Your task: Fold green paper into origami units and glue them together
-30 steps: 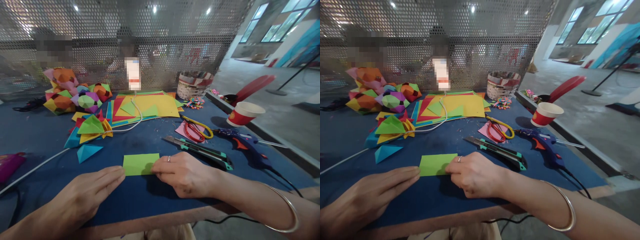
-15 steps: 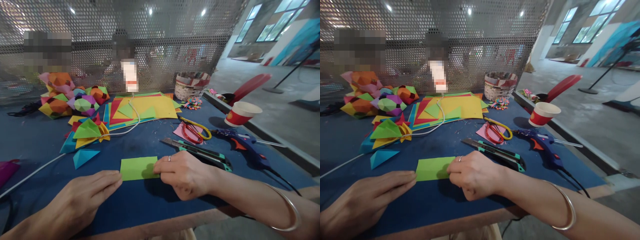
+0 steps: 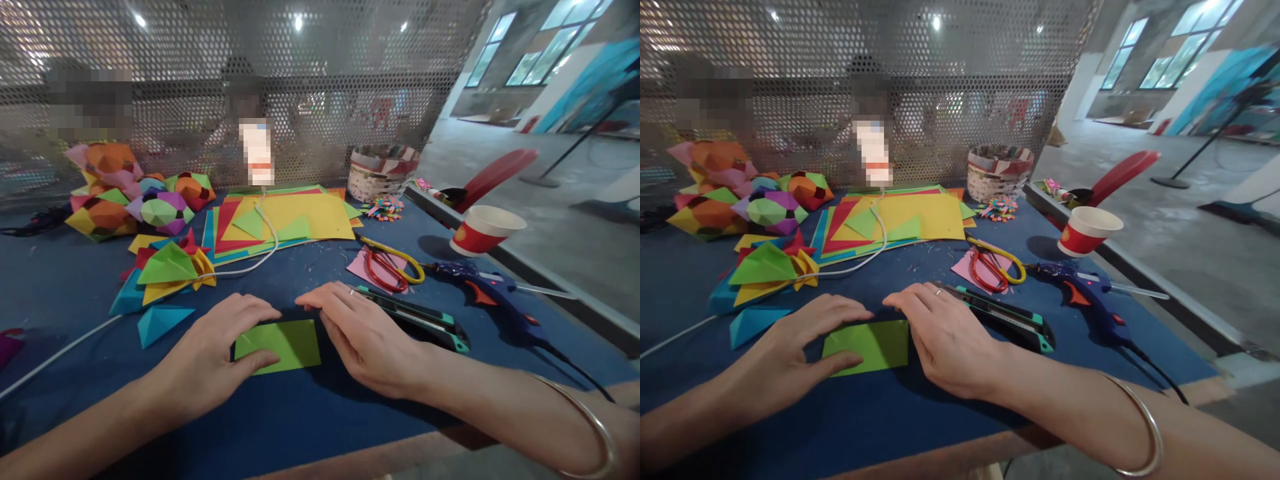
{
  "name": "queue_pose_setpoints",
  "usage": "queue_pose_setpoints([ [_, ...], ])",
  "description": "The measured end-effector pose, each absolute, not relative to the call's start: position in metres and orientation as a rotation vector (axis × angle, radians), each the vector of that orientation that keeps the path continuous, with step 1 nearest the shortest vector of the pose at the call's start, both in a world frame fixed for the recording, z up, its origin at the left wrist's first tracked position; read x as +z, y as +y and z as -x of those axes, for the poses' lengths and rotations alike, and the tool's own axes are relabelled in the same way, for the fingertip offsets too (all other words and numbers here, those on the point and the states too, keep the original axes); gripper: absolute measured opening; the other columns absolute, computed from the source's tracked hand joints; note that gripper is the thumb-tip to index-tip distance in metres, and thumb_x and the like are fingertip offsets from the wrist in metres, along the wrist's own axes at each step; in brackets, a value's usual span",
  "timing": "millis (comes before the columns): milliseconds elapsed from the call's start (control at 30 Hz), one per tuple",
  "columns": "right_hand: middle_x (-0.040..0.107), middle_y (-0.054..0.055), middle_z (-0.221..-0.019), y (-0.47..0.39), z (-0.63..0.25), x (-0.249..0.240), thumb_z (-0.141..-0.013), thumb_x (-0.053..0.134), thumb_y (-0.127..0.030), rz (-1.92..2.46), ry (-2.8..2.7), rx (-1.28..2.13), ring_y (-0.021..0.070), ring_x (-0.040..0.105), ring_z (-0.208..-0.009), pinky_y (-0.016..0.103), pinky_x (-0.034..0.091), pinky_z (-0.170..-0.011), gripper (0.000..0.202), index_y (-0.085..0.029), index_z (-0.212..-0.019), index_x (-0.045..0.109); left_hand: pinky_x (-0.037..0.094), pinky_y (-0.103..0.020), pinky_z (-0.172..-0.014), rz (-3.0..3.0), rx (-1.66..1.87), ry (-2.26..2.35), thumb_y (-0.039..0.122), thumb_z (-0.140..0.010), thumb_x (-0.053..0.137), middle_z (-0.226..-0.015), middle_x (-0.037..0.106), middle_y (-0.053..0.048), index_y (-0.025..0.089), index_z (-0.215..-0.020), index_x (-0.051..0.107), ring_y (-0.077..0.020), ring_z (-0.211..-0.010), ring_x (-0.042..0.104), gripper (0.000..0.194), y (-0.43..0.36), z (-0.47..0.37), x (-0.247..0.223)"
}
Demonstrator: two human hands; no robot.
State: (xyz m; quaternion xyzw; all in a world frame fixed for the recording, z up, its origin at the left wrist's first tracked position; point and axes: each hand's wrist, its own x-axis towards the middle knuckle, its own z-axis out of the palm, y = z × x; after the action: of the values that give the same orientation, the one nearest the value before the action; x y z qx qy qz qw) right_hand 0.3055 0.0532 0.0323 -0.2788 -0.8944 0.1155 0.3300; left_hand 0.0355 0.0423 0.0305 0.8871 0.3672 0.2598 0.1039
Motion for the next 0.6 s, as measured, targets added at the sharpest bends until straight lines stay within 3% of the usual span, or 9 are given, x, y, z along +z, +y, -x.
queue_pose_setpoints([
  [100,0.071,0.014,-0.111,0.052,-0.306,0.032,-0.090,0.043,0.003,0.718,-2.345,0.354,0.0269,0.067,-0.101,0.046,0.060,-0.089,0.046,-0.010,-0.132,0.055,0.047,-0.030,-0.090,-2.609,0.792,1.059,0.023,-0.105,0.060,-0.111,0.071,0.002,0.030,-0.125,0.062,-0.0169,-0.100,0.064,0.021,0.040,-0.037,0.031],
  [200,0.070,0.014,-0.117,0.051,-0.307,0.035,-0.082,0.043,0.005,0.658,-2.364,0.404,0.0270,0.065,-0.109,0.047,0.057,-0.097,0.055,-0.011,-0.133,0.054,0.044,-0.030,-0.083,-2.628,0.853,0.994,0.006,-0.103,0.050,-0.096,0.068,0.004,0.028,-0.108,0.065,-0.0148,-0.089,0.061,0.027,0.035,-0.040,0.040],
  [333,0.065,0.017,-0.127,0.051,-0.305,0.038,-0.076,0.049,0.004,0.504,-2.421,0.373,0.0273,0.060,-0.117,0.047,0.054,-0.103,0.060,-0.010,-0.134,0.057,0.045,-0.032,-0.086,-2.614,1.010,0.904,-0.003,-0.095,0.046,-0.089,0.067,0.003,0.025,-0.093,0.063,-0.0158,-0.089,0.061,0.032,0.029,-0.040,0.051],
  [433,0.063,0.016,-0.129,0.052,-0.305,0.037,-0.084,0.055,0.001,0.486,-2.439,0.292,0.0260,0.061,-0.114,0.044,0.055,-0.098,0.048,-0.015,-0.129,0.065,0.047,-0.035,-0.089,-2.596,1.062,0.847,-0.005,-0.093,0.047,-0.089,0.070,0.002,0.025,-0.094,0.062,-0.0169,-0.091,0.062,0.034,0.025,-0.038,0.055],
  [533,0.066,0.012,-0.123,0.054,-0.306,0.035,-0.090,0.059,-0.003,0.461,-2.378,0.214,0.0239,0.062,-0.110,0.041,0.054,-0.094,0.027,-0.019,-0.106,0.075,0.047,-0.036,-0.090,-2.603,1.032,0.823,-0.006,-0.092,0.047,-0.090,0.071,0.002,0.025,-0.095,0.061,-0.0171,-0.091,0.062,0.034,0.026,-0.035,0.054],
  [600,0.069,0.010,-0.118,0.054,-0.308,0.034,-0.089,0.057,-0.001,0.434,-2.372,0.168,0.0234,0.062,-0.110,0.041,0.053,-0.095,0.026,-0.020,-0.094,0.075,0.046,-0.037,-0.091,-2.634,0.981,0.824,-0.006,-0.092,0.046,-0.090,0.071,0.002,0.024,-0.094,0.060,-0.0173,-0.092,0.061,0.033,0.029,-0.032,0.052],
])
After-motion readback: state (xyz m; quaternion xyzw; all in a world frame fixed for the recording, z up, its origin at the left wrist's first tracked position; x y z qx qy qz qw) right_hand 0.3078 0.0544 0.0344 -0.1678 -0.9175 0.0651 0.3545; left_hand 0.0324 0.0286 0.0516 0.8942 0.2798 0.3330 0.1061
